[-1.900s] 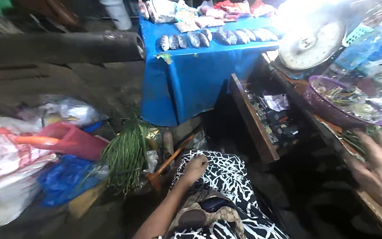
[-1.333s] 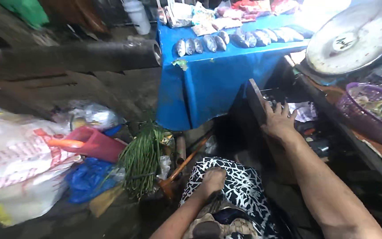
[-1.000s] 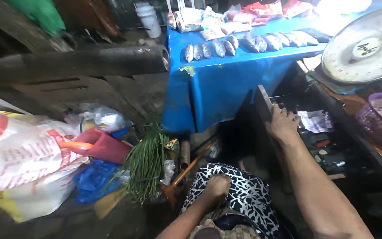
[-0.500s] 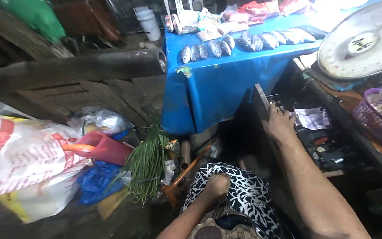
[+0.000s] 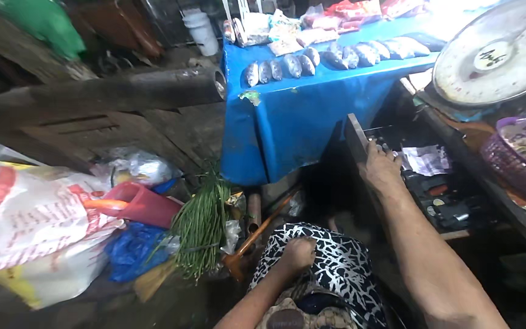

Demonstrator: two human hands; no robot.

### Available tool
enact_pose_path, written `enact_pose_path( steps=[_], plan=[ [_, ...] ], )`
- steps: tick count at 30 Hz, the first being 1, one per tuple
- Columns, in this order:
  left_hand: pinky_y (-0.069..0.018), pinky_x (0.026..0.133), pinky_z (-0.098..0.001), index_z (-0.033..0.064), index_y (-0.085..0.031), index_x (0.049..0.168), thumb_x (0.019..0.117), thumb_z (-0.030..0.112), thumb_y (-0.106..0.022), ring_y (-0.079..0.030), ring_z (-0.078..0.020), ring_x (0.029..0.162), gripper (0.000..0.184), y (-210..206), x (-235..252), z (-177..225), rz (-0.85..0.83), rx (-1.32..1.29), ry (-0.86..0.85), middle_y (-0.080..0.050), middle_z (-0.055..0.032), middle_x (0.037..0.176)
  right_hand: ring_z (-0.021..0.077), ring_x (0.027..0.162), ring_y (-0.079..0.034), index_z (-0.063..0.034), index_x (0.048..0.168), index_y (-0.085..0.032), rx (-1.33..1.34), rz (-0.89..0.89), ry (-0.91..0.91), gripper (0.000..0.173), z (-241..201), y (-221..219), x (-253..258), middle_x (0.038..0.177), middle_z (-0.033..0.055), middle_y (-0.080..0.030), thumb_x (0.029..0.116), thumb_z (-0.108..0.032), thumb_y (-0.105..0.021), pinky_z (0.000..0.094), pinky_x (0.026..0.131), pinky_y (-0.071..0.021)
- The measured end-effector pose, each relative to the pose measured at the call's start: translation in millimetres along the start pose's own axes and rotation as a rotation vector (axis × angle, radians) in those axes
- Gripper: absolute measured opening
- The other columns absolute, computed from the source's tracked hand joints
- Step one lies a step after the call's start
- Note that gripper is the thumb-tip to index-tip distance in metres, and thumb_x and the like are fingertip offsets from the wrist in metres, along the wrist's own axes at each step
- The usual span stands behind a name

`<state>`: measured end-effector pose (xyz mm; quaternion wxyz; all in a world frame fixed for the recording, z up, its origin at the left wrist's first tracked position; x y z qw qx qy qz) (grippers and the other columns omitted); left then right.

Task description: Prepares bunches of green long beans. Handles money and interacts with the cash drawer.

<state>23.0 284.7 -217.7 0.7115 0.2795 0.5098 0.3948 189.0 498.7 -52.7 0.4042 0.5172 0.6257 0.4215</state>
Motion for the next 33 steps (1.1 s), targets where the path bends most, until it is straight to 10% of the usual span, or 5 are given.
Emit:
enact_pose_path(
  steps=[33],
  plan=[
    [-0.0516,0.096,-0.0557,0.0036,-0.068,0.116,0.1055,0.029,-0.047,-0.066,-0.0341,0.116,0.034,-1.4,2.0,-0.4,0.004,0.006,-0.004,-0.069,-0.0174,0.121,0.0488,0.136,-0.048,-0.0085,0.158,-0.033,0.031,0.0,-0.004,0.072,0.7,0.7,-1.8,0.143,0.0268,-0.055,0.0972,-0.028,-0.067,0.0691,0.113,-0.0317]
  ],
)
Point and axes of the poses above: each hand's wrist, its own x-axis towards the middle knuckle, its own y-axis out of the back of the hand, z = x × y, the point moved 3 cm from there along x, towards the middle knuckle
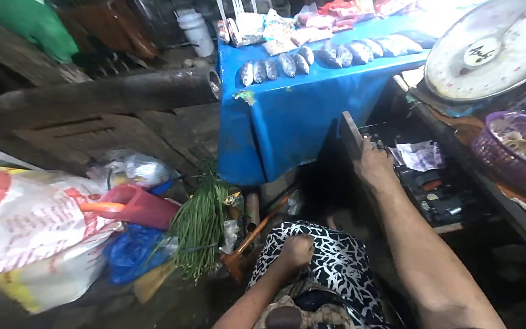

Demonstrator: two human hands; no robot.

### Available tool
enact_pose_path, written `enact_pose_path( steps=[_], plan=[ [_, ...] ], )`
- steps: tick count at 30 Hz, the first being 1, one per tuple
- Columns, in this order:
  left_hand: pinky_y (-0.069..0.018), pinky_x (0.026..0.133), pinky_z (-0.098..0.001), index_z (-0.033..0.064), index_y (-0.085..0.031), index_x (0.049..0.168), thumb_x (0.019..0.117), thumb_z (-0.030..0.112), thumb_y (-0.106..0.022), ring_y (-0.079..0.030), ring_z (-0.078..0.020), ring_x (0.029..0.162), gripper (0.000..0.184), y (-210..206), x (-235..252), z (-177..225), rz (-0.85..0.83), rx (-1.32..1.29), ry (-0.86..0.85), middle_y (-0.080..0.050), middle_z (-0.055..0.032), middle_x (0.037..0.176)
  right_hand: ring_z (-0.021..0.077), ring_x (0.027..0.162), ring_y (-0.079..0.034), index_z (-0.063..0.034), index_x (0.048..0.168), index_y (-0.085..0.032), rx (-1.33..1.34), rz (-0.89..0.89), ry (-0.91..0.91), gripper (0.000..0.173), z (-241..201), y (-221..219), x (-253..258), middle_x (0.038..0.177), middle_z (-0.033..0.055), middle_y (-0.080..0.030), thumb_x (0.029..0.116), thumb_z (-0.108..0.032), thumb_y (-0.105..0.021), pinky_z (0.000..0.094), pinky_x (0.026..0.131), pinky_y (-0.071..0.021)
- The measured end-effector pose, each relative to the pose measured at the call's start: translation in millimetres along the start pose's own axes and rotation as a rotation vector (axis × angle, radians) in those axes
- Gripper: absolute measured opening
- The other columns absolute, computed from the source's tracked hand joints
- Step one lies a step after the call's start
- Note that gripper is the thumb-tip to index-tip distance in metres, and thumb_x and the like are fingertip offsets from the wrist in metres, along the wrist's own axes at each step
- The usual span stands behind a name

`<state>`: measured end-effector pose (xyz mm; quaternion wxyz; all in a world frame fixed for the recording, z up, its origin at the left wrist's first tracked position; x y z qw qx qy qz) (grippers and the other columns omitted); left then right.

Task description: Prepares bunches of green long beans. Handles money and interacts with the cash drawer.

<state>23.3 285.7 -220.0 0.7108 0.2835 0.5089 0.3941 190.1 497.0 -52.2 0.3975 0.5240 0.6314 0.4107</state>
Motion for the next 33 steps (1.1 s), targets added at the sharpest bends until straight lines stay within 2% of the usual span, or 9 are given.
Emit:
enact_pose_path(
  steps=[7,17,24,28,33],
  plan=[
    [-0.0519,0.095,-0.0552,0.0042,-0.068,0.115,0.1053,0.029,-0.047,-0.066,-0.0339,0.114,0.034,-0.5,0.2,0.3,-0.003,0.008,0.014,-0.069,-0.0169,0.118,0.0497,0.131,-0.052,-0.0097,0.157,-0.034,-0.009,0.006,-0.005,0.07,0.4,-0.9,-0.1,0.135,0.0282,-0.06,0.0974,-0.029,-0.066,0.0688,0.11,-0.0356],
    [-0.0516,0.095,-0.0553,0.0043,-0.068,0.115,0.1056,0.029,-0.047,-0.066,-0.0336,0.115,0.034,-0.4,1.1,0.3,-0.006,0.013,0.021,-0.069,-0.0167,0.12,0.0488,0.135,-0.049,-0.0093,0.158,-0.033,-0.004,-0.003,-0.009,0.071,-0.5,0.4,-1.1,0.14,0.0274,-0.057,0.0982,-0.028,-0.065,0.0674,0.111,-0.035],
    [-0.0513,0.095,-0.0561,0.0045,-0.067,0.117,0.1056,0.029,-0.046,-0.065,-0.034,0.116,0.034,-0.7,-2.0,0.7,-0.002,0.026,0.037,-0.068,-0.0168,0.121,0.0479,0.133,-0.051,-0.0086,0.158,-0.034,-0.002,-0.003,-0.004,0.068,0.0,0.9,-3.9,0.139,0.027,-0.058,0.0996,-0.029,-0.063,0.0666,0.11,-0.0359],
    [-0.0514,0.096,-0.0565,0.0049,-0.068,0.114,0.1043,0.026,-0.047,-0.066,-0.0339,0.116,0.032,-3.4,-6.3,-1.1,0.036,0.007,0.02,-0.069,-0.0161,0.12,0.0486,0.133,-0.051,-0.0101,0.156,-0.037,0.042,-0.004,0.006,0.068,1.1,2.1,-8.5,0.139,0.0266,-0.058,0.0976,-0.027,-0.066,0.0687,0.11,-0.0358],
    [-0.0518,0.095,-0.0572,0.0058,-0.069,0.113,0.1021,0.024,-0.051,-0.066,-0.0338,0.115,0.028,-5.1,-11.8,-3.8,0.06,-0.002,-0.002,-0.069,-0.0151,0.12,0.0483,0.133,-0.051,-0.0103,0.157,-0.034,0.029,0.0,0.018,0.072,0.9,0.3,-10.5,0.141,0.0275,-0.056,0.0956,-0.025,-0.068,0.0688,0.108,-0.0377]
  ],
)
Point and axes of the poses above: each hand's wrist, its own x-axis towards the middle knuckle, its own y-axis out of the back of the hand, z = x × y, the point moved 3 cm from there along x, towards the middle knuckle
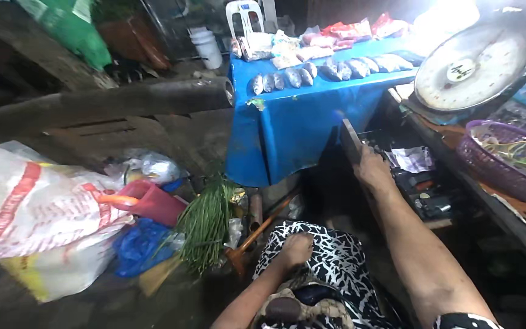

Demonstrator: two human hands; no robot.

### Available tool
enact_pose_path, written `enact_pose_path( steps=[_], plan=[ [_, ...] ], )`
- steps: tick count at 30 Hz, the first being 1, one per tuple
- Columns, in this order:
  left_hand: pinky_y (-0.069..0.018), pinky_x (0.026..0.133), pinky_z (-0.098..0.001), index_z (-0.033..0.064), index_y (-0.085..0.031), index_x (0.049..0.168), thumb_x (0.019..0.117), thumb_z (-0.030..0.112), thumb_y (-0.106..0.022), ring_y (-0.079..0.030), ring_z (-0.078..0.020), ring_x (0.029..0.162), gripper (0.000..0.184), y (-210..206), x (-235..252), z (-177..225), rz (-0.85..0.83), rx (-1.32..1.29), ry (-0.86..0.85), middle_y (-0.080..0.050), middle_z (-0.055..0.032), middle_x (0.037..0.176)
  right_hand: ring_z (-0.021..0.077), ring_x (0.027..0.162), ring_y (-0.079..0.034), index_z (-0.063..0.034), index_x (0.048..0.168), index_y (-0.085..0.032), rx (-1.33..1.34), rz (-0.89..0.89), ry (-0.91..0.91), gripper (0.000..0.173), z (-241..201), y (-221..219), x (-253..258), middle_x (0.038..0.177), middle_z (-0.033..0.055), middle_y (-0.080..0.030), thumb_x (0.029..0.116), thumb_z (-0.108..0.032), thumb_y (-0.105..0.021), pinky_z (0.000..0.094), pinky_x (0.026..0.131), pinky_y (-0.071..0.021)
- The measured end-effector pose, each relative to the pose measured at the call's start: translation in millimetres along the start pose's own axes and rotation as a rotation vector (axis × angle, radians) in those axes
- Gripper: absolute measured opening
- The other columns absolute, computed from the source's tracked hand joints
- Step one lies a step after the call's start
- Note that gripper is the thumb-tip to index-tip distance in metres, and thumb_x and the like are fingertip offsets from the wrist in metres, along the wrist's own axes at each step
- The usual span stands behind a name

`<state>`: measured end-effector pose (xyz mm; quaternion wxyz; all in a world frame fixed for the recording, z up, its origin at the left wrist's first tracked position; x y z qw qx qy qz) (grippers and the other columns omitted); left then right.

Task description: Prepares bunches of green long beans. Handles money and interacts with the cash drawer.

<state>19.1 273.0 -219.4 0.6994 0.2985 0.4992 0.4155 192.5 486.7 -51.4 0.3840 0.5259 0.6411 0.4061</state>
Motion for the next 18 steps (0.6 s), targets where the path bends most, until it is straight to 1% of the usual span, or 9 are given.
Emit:
enact_pose_path(
  steps=[2,4,5,7,9,11,13,15,18],
  plan=[
    [-0.0511,0.096,-0.0582,0.0059,-0.069,0.116,0.1027,0.023,-0.051,-0.065,-0.0342,0.117,0.028,2.5,-0.8,0.5,-0.007,-0.007,-0.005,-0.069,-0.0153,0.122,0.0501,0.133,-0.05,-0.0098,0.158,-0.033,-0.015,-0.002,0.012,0.073,3.6,0.5,-1.4,0.142,0.0284,-0.055,0.0957,-0.026,-0.068,0.0709,0.107,-0.0373],
    [-0.0507,0.096,-0.0602,0.0065,-0.069,0.115,0.1022,0.023,-0.053,-0.065,-0.0352,0.115,0.027,2.4,-4.5,-1.1,0.013,-0.052,-0.024,-0.069,-0.0155,0.12,0.0536,0.124,-0.056,-0.0098,0.155,-0.037,-0.04,0.006,0.025,0.071,7.3,-0.1,-6.2,0.135,0.0311,-0.059,0.0956,-0.031,-0.069,0.0741,0.1,-0.042],
    [-0.0505,0.095,-0.061,0.0063,-0.07,0.114,0.1021,0.023,-0.054,-0.066,-0.0356,0.114,0.026,3.6,-7.1,-2.5,0.044,-0.106,-0.035,-0.07,-0.0158,0.118,0.0549,0.121,-0.058,-0.0105,0.155,-0.038,-0.049,0.006,0.033,0.07,8.2,-1.1,-8.3,0.132,0.0325,-0.06,0.0955,-0.033,-0.068,0.0752,0.099,-0.0428],
    [-0.0517,0.094,-0.0594,0.0036,-0.071,0.11,0.1021,0.022,-0.055,-0.067,-0.0348,0.108,0.025,10.4,-14.2,-6.8,0.177,-0.297,-0.056,-0.071,-0.017,0.111,0.0552,0.124,-0.057,-0.011,0.157,-0.036,-0.041,-0.012,0.055,0.071,7.1,-1.5,-10.3,0.136,0.0331,-0.058,0.0975,-0.034,-0.066,0.0758,0.102,-0.0403],
    [-0.053,0.095,-0.0515,-0.0025,-0.07,0.108,0.1012,0.015,-0.056,-0.067,-0.0315,0.105,0.023,20.4,-22.5,-17.1,0.342,-0.522,-0.061,-0.07,-0.0194,0.109,0.0542,0.127,-0.054,-0.0088,0.157,-0.036,-0.028,-0.024,0.082,0.069,3.8,0.2,-12.5,0.14,0.0337,-0.055,0.0993,-0.033,-0.063,0.0746,0.104,-0.0393],
    [-0.0517,0.1,-0.0466,-0.0056,-0.068,0.112,0.1018,0.013,-0.055,-0.066,-0.0301,0.11,0.025,32.0,-33.2,-37.0,0.468,-0.648,0.029,-0.069,-0.0214,0.113,0.0549,0.129,-0.053,-0.0052,0.157,-0.034,-0.028,-0.03,0.103,0.069,2.1,1.5,-12.9,0.142,0.0355,-0.052,0.0995,-0.031,-0.063,0.0737,0.104,-0.0394],
    [-0.0513,0.103,-0.0441,-0.0049,-0.067,0.116,0.1031,0.014,-0.053,-0.066,-0.0278,0.113,0.027,38.6,-45.0,-66.8,0.576,-0.712,0.175,-0.069,-0.0202,0.116,0.0544,0.13,-0.052,-0.0037,0.158,-0.032,-0.03,-0.032,0.113,0.071,1.5,1.8,-11.5,0.142,0.036,-0.051,0.0995,-0.03,-0.063,0.0726,0.105,-0.0394],
    [-0.0518,0.102,-0.0463,-0.0034,-0.068,0.118,0.1039,0.015,-0.054,-0.067,-0.0282,0.112,0.027,39.0,-58.1,-101.9,0.681,-0.761,0.331,-0.07,-0.0195,0.117,0.0537,0.13,-0.052,-0.0034,0.158,-0.031,-0.044,-0.029,0.109,0.07,-0.1,2.4,-12.0,0.142,0.0358,-0.052,0.1,-0.03,-0.062,0.0721,0.105,-0.0389],
    [-0.0545,0.095,-0.0533,0.0023,-0.066,0.12,0.104,0.022,-0.055,-0.068,-0.0324,0.108,0.028,29.2,-81.3,-160.1,0.835,-0.791,0.574,-0.069,-0.0196,0.116,0.0532,0.13,-0.053,-0.0037,0.157,-0.032,-0.071,-0.025,0.093,0.07,-0.7,2.2,-10.0,0.14,0.0355,-0.053,0.1,-0.03,-0.061,0.0712,0.105,-0.0405]
  ],
)
Point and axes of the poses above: each hand's wrist, its own x-axis towards the middle knuckle, its own y-axis out of the back of the hand, z = x × y, the point moved 3 cm from there along x, towards the middle knuckle
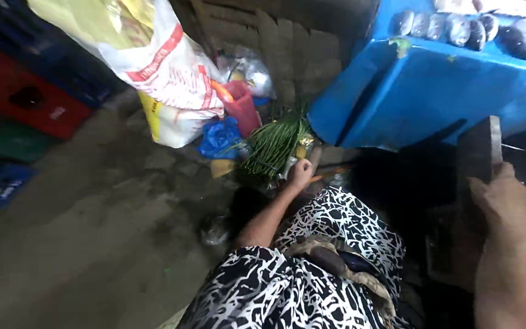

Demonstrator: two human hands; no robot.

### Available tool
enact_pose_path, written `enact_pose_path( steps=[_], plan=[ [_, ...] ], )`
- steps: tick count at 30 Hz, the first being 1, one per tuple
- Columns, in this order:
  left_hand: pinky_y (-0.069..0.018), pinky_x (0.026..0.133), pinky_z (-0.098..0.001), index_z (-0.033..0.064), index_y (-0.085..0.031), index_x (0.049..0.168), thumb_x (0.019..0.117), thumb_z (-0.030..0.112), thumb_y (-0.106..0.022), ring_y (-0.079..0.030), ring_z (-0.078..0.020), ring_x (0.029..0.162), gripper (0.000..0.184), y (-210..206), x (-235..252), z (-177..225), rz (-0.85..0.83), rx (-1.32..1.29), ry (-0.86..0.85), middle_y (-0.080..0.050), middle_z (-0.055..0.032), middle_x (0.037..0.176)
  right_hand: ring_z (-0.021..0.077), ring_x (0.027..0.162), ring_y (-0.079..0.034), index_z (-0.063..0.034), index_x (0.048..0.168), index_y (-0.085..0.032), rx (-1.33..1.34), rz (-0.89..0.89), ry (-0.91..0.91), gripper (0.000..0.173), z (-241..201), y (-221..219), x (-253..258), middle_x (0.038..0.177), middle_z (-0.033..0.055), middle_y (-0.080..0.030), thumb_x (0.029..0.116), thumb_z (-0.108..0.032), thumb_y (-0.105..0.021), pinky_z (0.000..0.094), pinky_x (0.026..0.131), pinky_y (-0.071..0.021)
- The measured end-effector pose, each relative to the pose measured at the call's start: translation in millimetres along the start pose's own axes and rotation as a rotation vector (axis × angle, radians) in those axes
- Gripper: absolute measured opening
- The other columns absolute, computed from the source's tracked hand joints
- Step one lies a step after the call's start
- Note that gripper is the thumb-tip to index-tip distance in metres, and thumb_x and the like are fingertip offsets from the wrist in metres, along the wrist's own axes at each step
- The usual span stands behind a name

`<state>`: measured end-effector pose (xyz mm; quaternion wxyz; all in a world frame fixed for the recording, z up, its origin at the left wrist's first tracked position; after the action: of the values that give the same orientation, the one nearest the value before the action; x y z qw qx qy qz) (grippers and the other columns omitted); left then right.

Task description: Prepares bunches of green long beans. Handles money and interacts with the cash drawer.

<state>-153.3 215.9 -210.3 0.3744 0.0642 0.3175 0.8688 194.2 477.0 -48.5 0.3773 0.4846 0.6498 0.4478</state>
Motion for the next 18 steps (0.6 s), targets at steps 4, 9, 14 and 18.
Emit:
enact_pose_path(
  steps=[4,9,14,18],
  plan=[
    [-0.0522,0.099,-0.0565,0.0005,-0.061,0.13,0.1029,0.018,-0.054,-0.065,-0.0375,0.115,0.033,49.6,29.1,-45.7,0.221,0.027,0.181,-0.067,-0.0227,0.123,0.0533,0.13,-0.052,-0.0038,0.158,-0.031,-0.026,-0.004,-0.018,0.069,-3.2,0.6,-1.0,0.141,0.0355,-0.053,0.1004,-0.027,-0.061,0.0703,0.105,-0.0409],
    [-0.0398,0.115,-0.0566,-0.0036,-0.046,0.147,0.0992,0.014,-0.061,-0.046,-0.0428,0.14,0.053,81.0,63.5,-68.1,0.291,0.164,0.329,-0.048,-0.0284,0.149,0.0541,0.13,-0.053,-0.0056,0.159,-0.031,-0.032,0.021,-0.035,0.07,-3.9,0.7,-0.2,0.14,0.0358,-0.053,0.1001,-0.027,-0.062,0.0713,0.104,-0.0403],
    [-0.0428,0.111,-0.0595,-0.0041,-0.049,0.146,0.0905,0.016,-0.071,-0.044,-0.0484,0.138,0.063,80.9,82.4,-64.3,0.258,0.357,0.433,-0.042,-0.032,0.151,0.0541,0.129,-0.054,-0.0058,0.159,-0.031,-0.039,0.033,-0.025,0.069,-0.3,-1.9,2.9,0.139,0.0358,-0.054,0.1002,-0.026,-0.062,0.072,0.104,-0.0408],
    [-0.0473,0.103,-0.0632,-0.0043,-0.054,0.14,0.0825,0.022,-0.078,-0.052,-0.0474,0.131,0.068,85.0,92.1,-63.6,0.129,0.477,0.451,-0.048,-0.0306,0.146,0.0529,0.127,-0.055,-0.0068,0.158,-0.034,-0.038,0.04,-0.052,0.068,-4.9,-0.3,-0.3,0.137,0.0345,-0.056,0.0994,-0.024,-0.064,0.0716,0.103,-0.0417]
  ],
)
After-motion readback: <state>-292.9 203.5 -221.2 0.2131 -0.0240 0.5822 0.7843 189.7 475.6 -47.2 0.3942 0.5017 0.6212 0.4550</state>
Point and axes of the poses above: each hand's wrist, its own x-axis towards the middle knuckle, its own y-axis out of the back of the hand, z = x × y, the point moved 3 cm from there along x, towards the middle knuckle
